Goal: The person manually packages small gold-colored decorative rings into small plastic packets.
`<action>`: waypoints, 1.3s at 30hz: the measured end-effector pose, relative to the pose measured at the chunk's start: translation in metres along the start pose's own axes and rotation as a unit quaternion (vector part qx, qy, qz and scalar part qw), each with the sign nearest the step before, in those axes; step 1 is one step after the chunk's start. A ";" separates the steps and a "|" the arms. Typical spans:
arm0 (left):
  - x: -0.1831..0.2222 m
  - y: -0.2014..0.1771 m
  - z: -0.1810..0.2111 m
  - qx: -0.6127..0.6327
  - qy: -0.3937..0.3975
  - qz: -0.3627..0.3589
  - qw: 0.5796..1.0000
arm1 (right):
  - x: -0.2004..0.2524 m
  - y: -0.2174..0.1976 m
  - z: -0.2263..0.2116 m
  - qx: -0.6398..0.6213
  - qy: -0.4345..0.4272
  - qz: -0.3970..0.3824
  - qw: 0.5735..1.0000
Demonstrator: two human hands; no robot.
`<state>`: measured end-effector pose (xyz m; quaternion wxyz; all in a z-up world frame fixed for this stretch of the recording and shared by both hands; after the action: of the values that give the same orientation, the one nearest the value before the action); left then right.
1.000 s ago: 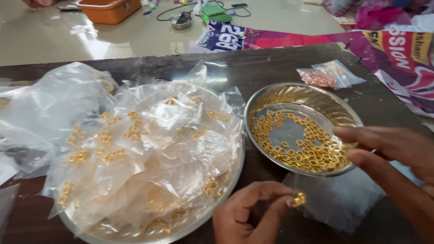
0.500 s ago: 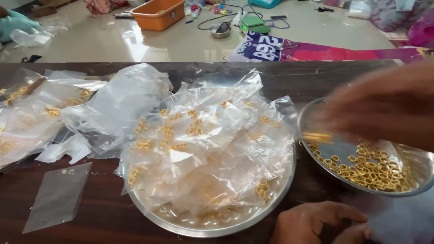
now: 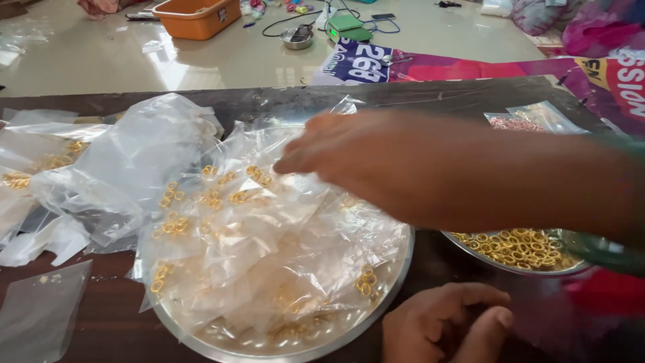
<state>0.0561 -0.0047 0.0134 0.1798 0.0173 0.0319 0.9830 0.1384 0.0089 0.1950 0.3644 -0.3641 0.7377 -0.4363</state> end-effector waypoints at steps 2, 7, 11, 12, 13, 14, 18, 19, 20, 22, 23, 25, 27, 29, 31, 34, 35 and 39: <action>-0.002 -0.004 -0.008 0.020 0.006 0.032 0.999 | 0.035 -0.020 -0.010 0.018 0.063 0.016 0.998; -0.010 -0.010 -0.031 0.124 0.197 -0.039 0.972 | 0.196 -0.009 0.015 -0.062 0.219 0.180 0.957; -0.005 -0.006 -0.018 0.225 0.178 0.015 0.958 | 0.256 0.052 0.033 -0.091 0.408 0.060 0.906; -0.004 -0.011 -0.004 0.216 0.171 0.045 0.960 | 0.255 0.058 0.034 -0.109 0.422 0.036 0.899; -0.003 -0.015 0.009 0.206 0.163 0.075 0.962 | 0.254 0.064 0.035 -0.127 0.436 0.012 0.891; -0.002 -0.017 0.016 0.204 0.162 0.074 0.963 | 0.244 0.066 0.031 -0.128 0.436 0.014 0.891; 0.004 -0.017 0.036 0.113 0.227 0.053 0.966 | 0.212 0.066 0.015 -0.262 0.352 0.182 0.880; 0.004 -0.014 0.032 0.126 0.209 0.030 0.969 | 0.212 0.065 0.015 -0.304 0.339 0.259 0.852; 0.004 -0.013 0.033 0.125 0.207 0.031 0.970 | 0.218 0.075 0.016 -0.307 0.340 0.259 0.851; 0.002 -0.009 0.033 0.150 0.199 -0.002 0.968 | 0.236 0.088 0.021 -0.316 0.348 0.344 0.813; 0.003 -0.009 0.029 0.148 0.197 -0.003 0.969 | 0.238 0.090 0.022 -0.318 0.349 0.345 0.811; 0.001 -0.005 0.015 0.161 0.145 -0.042 0.975 | 0.240 0.078 0.011 -0.189 0.297 0.396 0.848; -0.001 0.001 0.015 0.132 0.139 -0.064 0.979 | 0.243 0.064 0.006 -0.155 0.291 0.389 0.860; 0.000 0.009 0.012 0.108 0.133 -0.084 0.982 | 0.253 0.056 0.003 -0.118 0.287 0.376 0.873; 0.000 0.009 0.003 0.095 0.093 -0.054 0.990 | 0.262 0.062 0.006 -0.141 0.288 0.311 0.895; 0.003 0.004 -0.001 0.066 0.081 -0.036 0.994 | 0.262 0.072 -0.002 -0.094 0.282 0.293 0.909; 0.002 0.002 -0.002 0.066 0.082 -0.035 0.994 | 0.256 0.073 -0.004 -0.094 0.281 0.292 0.909; -0.003 -0.001 -0.013 -0.018 0.068 -0.057 0.996 | 0.246 0.067 -0.011 -0.037 0.283 0.333 0.898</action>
<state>0.0586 -0.0056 0.0006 0.2331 -0.0542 0.0277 0.9705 -0.0010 -0.1741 0.0840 0.2504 0.0290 0.9035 -0.3466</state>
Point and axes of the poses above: each hand's wrist, its own x-axis away from the middle knuckle, its own y-axis out of the palm, z = x × y, the point moved 7 cm from there along -x, towards the middle knuckle, and after that the axes turned 10 degrees about -x, right-handed, at the moved point
